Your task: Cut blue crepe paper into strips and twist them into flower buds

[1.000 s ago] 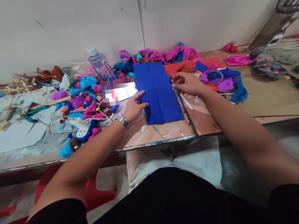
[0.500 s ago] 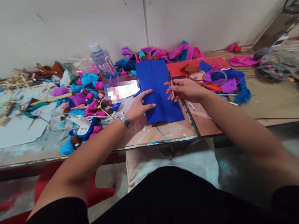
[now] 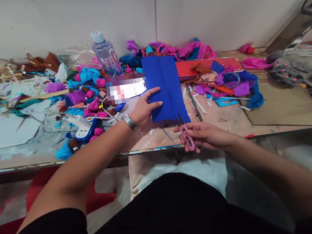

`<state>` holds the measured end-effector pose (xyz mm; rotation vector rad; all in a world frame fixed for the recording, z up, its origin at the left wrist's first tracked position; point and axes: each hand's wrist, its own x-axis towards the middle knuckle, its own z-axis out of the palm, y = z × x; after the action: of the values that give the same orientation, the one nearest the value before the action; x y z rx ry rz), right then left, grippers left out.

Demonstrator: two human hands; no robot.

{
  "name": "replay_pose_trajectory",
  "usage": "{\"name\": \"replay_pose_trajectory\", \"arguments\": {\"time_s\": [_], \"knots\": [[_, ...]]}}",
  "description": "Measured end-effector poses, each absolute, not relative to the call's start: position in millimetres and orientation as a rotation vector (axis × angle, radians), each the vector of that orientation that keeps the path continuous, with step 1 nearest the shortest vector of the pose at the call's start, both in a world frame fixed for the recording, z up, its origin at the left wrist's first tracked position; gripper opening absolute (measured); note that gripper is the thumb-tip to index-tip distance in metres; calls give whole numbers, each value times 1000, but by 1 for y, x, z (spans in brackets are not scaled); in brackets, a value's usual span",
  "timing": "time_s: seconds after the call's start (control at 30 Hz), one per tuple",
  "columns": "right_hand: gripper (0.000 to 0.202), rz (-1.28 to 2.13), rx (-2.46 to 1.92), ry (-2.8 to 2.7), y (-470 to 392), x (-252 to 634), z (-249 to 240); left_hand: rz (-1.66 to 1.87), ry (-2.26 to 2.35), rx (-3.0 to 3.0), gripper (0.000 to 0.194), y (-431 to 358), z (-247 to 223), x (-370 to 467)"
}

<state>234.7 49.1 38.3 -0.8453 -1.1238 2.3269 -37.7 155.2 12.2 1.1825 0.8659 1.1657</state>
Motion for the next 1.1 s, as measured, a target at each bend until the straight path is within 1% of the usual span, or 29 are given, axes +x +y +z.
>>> {"name": "replay_pose_trajectory", "arguments": {"time_s": [0.1, 0.23, 0.33, 0.47, 0.6, 0.67, 0.8, 0.93, 1.1], "knots": [[33, 2417, -818, -1049, 41, 228, 30, 1236, 814, 1143, 81, 155, 15, -36], [37, 2484, -762, -976, 39, 213, 29, 1249, 771, 1108, 82, 154, 17, -36], [35, 2384, -763, -972, 50, 205, 31, 1250, 789, 1140, 77, 153, 18, -37], [24, 2272, -820, -1046, 83, 202, 37, 1203, 844, 1153, 70, 153, 17, -39], [11, 2158, -889, -1247, 129, 200, 44, 1207, 832, 1189, 72, 154, 15, -37], [12, 2102, -929, -1275, 150, 197, 47, 1204, 826, 1177, 75, 155, 12, -37], [18, 1969, -1060, -1270, 177, 191, 46, 1228, 870, 1169, 72, 159, 7, -37], [16, 1906, -1101, -1230, 187, 191, 39, 1223, 940, 1159, 77, 160, 6, -34], [17, 1781, -1049, -1156, 195, 197, 31, 1226, 1072, 1253, 70, 165, 9, -24]]}}
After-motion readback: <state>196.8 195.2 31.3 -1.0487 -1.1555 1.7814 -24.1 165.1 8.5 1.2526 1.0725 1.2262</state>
